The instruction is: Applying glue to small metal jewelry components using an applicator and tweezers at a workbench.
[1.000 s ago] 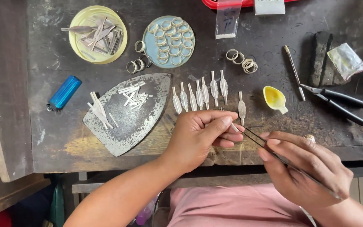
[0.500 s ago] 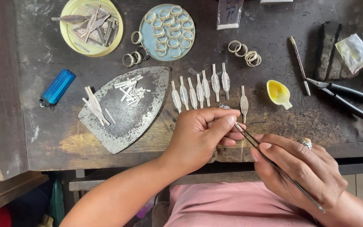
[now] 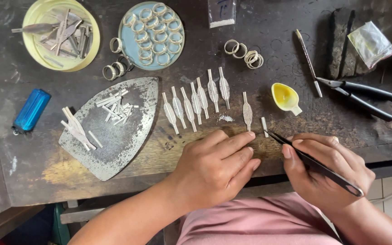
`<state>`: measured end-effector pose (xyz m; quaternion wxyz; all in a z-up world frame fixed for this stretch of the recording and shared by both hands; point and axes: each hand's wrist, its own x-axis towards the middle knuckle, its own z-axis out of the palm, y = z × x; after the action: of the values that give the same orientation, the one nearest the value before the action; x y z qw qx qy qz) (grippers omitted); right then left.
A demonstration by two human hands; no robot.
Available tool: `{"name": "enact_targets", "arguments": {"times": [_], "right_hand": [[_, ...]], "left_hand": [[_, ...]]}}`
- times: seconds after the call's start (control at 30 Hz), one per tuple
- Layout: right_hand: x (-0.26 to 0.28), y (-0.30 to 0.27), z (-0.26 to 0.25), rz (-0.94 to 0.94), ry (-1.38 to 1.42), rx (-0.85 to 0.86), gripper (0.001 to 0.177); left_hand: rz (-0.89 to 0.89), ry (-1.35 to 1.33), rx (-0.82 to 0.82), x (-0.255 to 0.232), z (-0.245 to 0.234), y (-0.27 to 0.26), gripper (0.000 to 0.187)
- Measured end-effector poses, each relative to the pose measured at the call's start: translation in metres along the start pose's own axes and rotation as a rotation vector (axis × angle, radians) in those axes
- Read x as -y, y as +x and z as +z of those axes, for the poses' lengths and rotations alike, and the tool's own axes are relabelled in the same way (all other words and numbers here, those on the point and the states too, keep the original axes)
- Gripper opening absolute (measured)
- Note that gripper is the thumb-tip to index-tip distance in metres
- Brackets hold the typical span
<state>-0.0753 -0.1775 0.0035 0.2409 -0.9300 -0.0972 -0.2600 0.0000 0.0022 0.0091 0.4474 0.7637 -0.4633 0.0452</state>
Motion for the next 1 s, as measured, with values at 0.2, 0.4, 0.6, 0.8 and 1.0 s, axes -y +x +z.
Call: {"name": "enact_targets", "arguments": {"times": [0.2,0.4,0.6,0.8,1.0], "right_hand": [[0.002,-0.008,0.001,0.016,-0.021,-0.02,0.011],[0.001,-0.01,0.0,-0.055,-0.118,0.042,0.01],[0.002,-0.007,0.0,-0.026,-0.066,0.024,0.01],[0.003,-0.006,-0.002,-0.028,-0.11,0.057,0.011],[0.007,0.001,-0.003,-0.075,-0.125,0.102,0.007]], "left_hand": [[0.003,0.105,0.083,-0.001,-0.002,0.002,0.017],[-0.002,0.086,0.081,-0.001,-0.001,0.001,0.018],[-0.006,0.063,0.076,0.0,-0.001,0.001,0.019],[-0.013,0.029,0.073,0.0,-0.003,0.002,0.019],[-0.013,0.017,0.07,-0.001,-0.003,0.003,0.019]]}}
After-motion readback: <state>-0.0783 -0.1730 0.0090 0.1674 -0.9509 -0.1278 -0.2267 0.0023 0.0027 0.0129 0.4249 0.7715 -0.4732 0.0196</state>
